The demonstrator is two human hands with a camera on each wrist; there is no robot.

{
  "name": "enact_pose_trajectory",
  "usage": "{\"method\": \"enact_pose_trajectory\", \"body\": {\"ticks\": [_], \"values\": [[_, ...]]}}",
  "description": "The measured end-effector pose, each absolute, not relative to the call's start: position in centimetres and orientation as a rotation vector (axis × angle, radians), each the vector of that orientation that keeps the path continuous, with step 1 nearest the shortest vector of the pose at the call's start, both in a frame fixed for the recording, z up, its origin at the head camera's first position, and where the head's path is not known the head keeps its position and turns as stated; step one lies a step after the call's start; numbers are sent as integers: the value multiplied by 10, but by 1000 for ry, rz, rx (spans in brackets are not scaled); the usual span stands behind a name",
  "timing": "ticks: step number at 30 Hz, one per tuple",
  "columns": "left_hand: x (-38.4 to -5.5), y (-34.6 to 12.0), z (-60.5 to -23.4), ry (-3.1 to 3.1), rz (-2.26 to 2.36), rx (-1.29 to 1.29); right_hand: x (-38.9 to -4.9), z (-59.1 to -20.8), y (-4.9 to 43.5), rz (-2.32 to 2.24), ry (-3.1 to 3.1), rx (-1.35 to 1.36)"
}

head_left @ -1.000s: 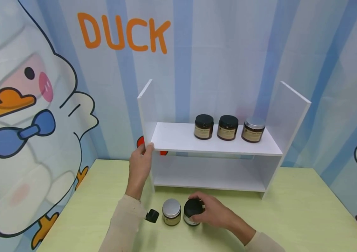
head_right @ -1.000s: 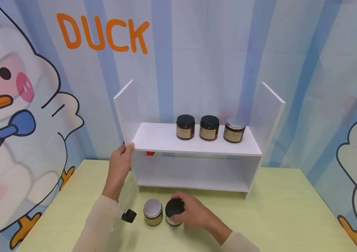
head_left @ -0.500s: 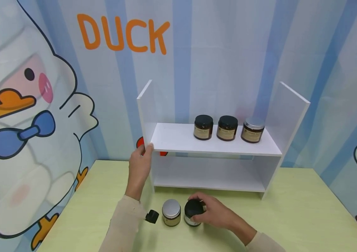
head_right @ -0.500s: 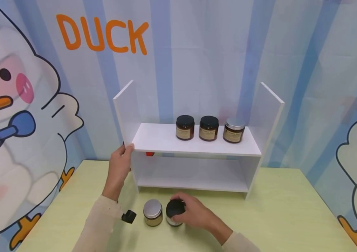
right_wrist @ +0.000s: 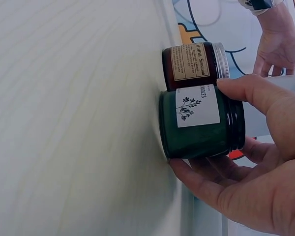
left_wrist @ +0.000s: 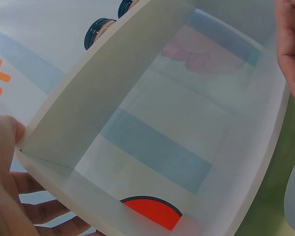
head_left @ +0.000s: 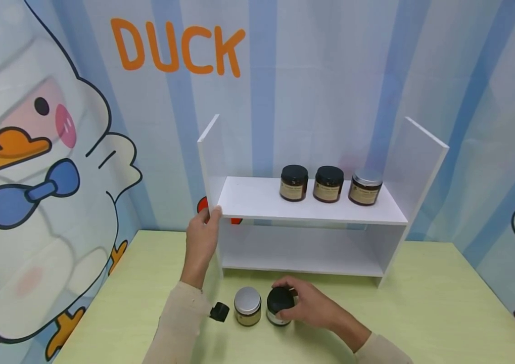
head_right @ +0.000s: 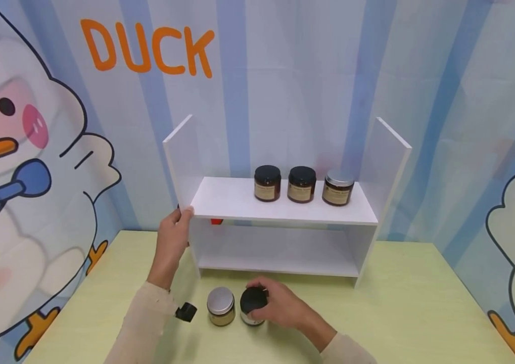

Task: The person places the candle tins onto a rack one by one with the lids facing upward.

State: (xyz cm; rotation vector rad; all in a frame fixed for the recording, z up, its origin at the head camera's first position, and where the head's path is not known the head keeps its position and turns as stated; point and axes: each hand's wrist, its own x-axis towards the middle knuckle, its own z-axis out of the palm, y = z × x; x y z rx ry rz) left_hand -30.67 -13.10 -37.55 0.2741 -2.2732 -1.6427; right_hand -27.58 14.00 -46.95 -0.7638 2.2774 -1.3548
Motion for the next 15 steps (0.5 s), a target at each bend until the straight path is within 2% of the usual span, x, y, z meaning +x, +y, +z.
{"method": "enact_pose_trajectory", "body": {"ticks": [15], "values": [[-306,-131,-375,-2287,-1637,280,-275,-473,142,-1416,2238,-721]]}}
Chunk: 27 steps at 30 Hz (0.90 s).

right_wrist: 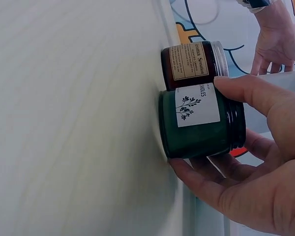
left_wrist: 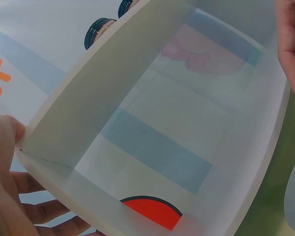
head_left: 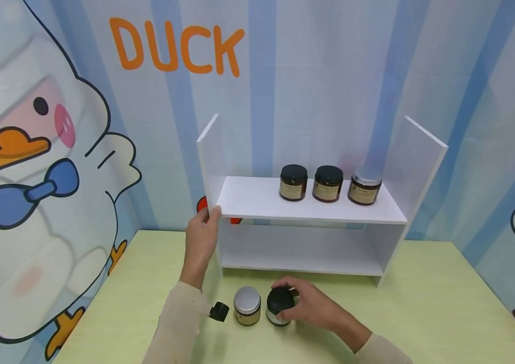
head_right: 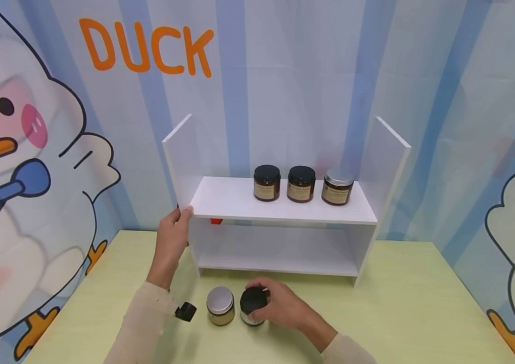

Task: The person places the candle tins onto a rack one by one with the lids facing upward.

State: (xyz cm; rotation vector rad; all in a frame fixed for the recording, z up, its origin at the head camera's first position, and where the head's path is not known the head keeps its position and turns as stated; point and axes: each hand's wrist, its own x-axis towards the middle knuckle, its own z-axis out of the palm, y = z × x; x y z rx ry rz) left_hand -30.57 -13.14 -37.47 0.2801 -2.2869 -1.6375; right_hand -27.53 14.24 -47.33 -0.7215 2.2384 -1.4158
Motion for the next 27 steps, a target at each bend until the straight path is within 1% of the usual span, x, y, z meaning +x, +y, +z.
{"method": "enact_pose_trajectory", "body": {"ticks": [18,27], "values": [[-306,-132,-376,-2271,-1642,266,-272,-465,146,-1364,2273,-775],[-307,-131,-376,-2267,-1647,273,-269,-448,148,-1317,2342,-787]]}}
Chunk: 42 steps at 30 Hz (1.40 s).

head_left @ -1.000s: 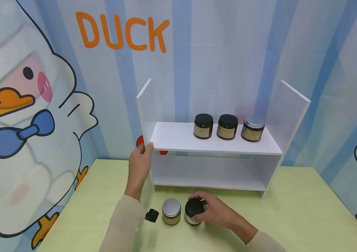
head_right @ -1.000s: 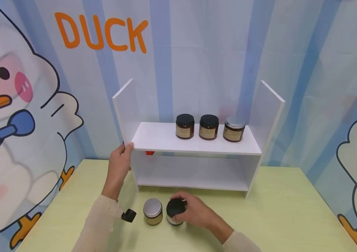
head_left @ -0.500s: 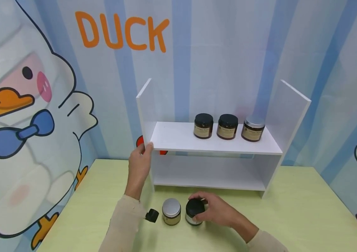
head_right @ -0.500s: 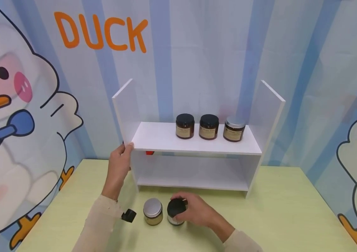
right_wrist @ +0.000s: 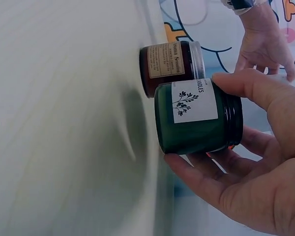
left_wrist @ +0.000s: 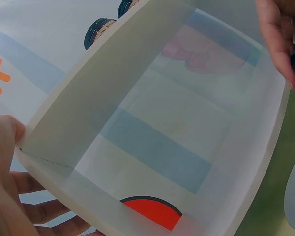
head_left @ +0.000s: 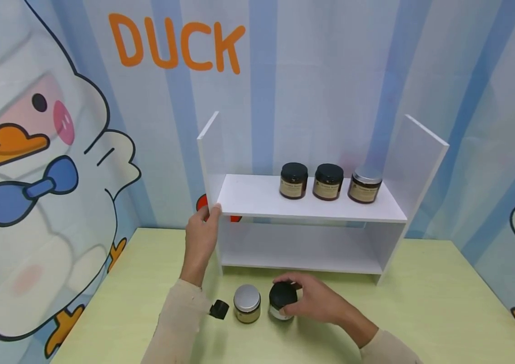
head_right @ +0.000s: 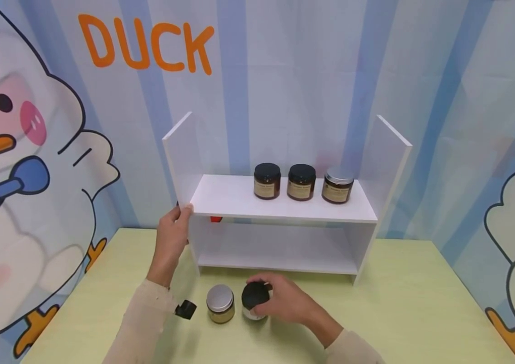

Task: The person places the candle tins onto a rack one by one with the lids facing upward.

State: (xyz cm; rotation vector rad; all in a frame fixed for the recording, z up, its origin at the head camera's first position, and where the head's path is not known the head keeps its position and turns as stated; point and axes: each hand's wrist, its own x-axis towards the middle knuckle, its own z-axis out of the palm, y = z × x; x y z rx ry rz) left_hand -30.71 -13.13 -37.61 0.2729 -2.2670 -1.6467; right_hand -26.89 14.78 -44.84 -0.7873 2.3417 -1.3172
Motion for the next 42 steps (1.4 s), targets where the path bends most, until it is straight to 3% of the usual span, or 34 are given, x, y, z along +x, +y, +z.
{"method": "enact_pose_trajectory", "body": {"ticks": [42], "values": [[-308,-132,-377,-2269,-1663,289,-260,-391,162,-1503,2432,-808]]}}
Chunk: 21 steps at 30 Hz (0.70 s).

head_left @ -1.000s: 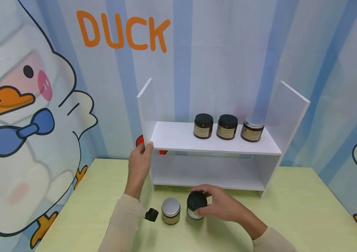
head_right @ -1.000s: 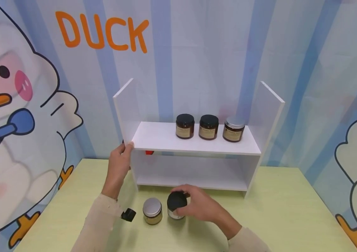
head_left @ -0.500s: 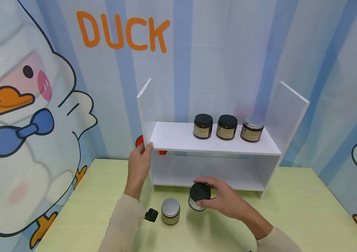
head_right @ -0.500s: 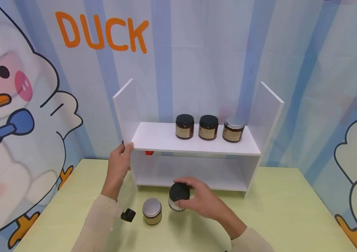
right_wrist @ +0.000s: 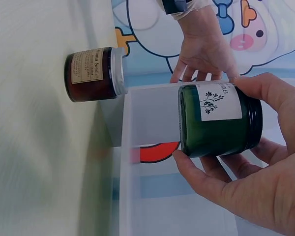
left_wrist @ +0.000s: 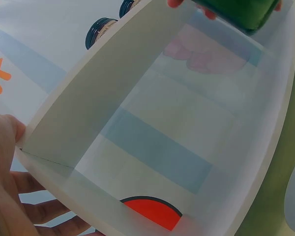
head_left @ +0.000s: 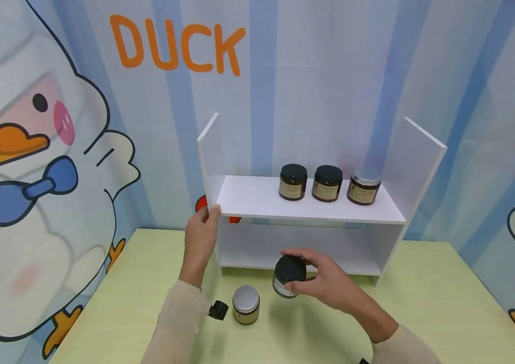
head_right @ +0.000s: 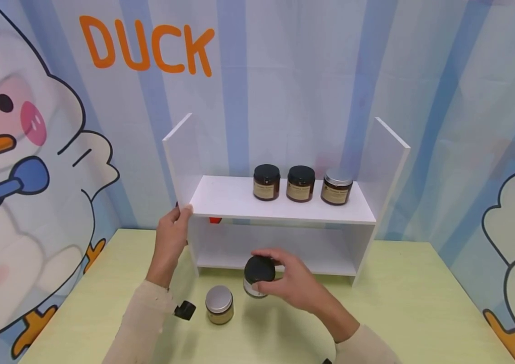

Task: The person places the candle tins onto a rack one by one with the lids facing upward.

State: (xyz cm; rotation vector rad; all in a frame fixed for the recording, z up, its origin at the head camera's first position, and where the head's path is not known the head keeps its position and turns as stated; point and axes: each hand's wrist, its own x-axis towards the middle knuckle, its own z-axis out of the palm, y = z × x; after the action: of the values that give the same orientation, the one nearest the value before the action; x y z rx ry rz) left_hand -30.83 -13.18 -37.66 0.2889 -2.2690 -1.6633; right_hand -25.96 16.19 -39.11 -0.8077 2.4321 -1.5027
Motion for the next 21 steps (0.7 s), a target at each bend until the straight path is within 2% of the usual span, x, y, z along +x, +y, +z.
{"method": "enact_pose_trajectory", "body": {"ticks": [21], "values": [[-306,-131,-375,-2267,-1651,281,-261,-353,163,-1578,2342,-864]]}}
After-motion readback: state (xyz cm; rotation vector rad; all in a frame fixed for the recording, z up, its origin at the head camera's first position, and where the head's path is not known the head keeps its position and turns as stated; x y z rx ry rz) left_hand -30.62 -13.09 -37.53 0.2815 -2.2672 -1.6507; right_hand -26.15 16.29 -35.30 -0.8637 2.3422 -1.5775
